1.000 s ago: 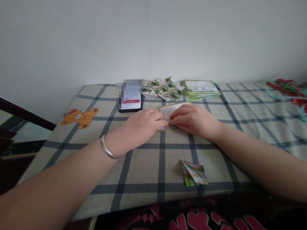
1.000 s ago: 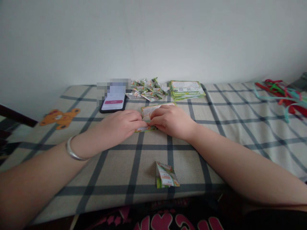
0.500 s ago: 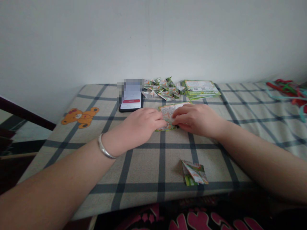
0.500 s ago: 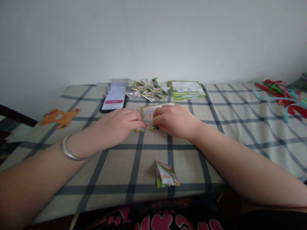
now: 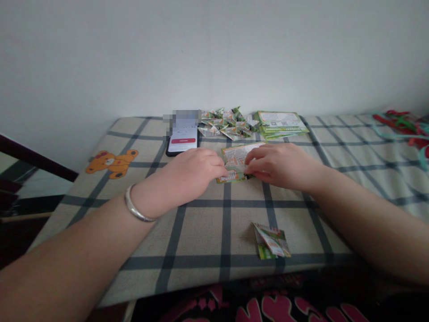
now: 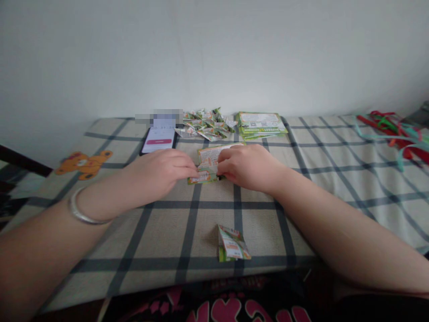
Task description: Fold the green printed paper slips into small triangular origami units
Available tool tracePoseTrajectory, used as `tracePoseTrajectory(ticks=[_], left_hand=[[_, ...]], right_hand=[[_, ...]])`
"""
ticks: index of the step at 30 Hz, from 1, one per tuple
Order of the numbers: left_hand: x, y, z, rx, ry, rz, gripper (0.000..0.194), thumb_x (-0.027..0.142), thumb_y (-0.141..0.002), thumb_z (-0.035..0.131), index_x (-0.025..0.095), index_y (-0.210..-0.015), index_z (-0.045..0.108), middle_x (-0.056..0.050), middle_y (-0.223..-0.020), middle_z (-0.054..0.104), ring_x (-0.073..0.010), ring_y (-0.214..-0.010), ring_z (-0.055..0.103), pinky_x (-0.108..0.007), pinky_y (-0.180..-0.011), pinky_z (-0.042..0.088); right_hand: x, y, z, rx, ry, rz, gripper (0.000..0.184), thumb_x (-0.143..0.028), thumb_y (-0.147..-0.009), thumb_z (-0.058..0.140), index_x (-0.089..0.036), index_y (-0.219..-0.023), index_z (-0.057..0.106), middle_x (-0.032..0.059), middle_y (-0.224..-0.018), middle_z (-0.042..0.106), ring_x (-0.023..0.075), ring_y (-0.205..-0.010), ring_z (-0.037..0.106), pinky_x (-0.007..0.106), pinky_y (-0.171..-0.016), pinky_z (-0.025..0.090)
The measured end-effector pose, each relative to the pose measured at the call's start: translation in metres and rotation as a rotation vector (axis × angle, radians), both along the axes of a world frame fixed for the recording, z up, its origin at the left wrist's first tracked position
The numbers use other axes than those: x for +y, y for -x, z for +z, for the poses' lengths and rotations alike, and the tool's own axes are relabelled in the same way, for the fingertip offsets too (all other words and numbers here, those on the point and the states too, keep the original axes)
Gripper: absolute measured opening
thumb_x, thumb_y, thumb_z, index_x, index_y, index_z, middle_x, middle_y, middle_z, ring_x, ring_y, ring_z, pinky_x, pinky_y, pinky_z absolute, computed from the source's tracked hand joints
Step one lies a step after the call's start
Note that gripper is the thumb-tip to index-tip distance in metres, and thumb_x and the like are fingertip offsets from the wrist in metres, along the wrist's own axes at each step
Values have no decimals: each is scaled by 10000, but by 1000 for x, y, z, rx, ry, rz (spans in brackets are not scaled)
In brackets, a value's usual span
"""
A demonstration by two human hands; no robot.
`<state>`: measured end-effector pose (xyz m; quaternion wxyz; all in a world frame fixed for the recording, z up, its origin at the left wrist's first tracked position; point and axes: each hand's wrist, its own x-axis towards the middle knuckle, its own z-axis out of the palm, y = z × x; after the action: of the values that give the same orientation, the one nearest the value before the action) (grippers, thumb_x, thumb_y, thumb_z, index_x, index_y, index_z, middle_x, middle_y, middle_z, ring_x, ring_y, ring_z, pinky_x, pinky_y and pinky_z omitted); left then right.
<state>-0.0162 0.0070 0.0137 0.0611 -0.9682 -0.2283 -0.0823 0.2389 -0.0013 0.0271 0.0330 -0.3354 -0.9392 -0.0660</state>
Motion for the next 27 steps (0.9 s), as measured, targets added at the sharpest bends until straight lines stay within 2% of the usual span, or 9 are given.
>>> tracePoseTrajectory(ticks=[15, 27], left_hand=[[-3, 3, 8, 44, 28, 58, 341, 54, -852, 475, 206, -1002, 741, -22, -1041, 740, -197, -1017, 646, -378, -935, 494], [-1, 6, 9, 17, 12, 51, 349, 82, -864, 466, 247, -979, 750, 21, -1021, 755, -182, -924, 653, -359, -878, 464]], right_hand=[[2, -11, 5, -8, -1, -37, 226, -200, -830, 593, -314, -922, 765, -25, -998, 736, 144, -786, 647, 271, -588, 341], [3, -22, 8, -21, 25, -43, 212, -203, -814, 634, -334, -920, 763, -57, -1053, 740, 134, -810, 658, 256, -617, 356]])
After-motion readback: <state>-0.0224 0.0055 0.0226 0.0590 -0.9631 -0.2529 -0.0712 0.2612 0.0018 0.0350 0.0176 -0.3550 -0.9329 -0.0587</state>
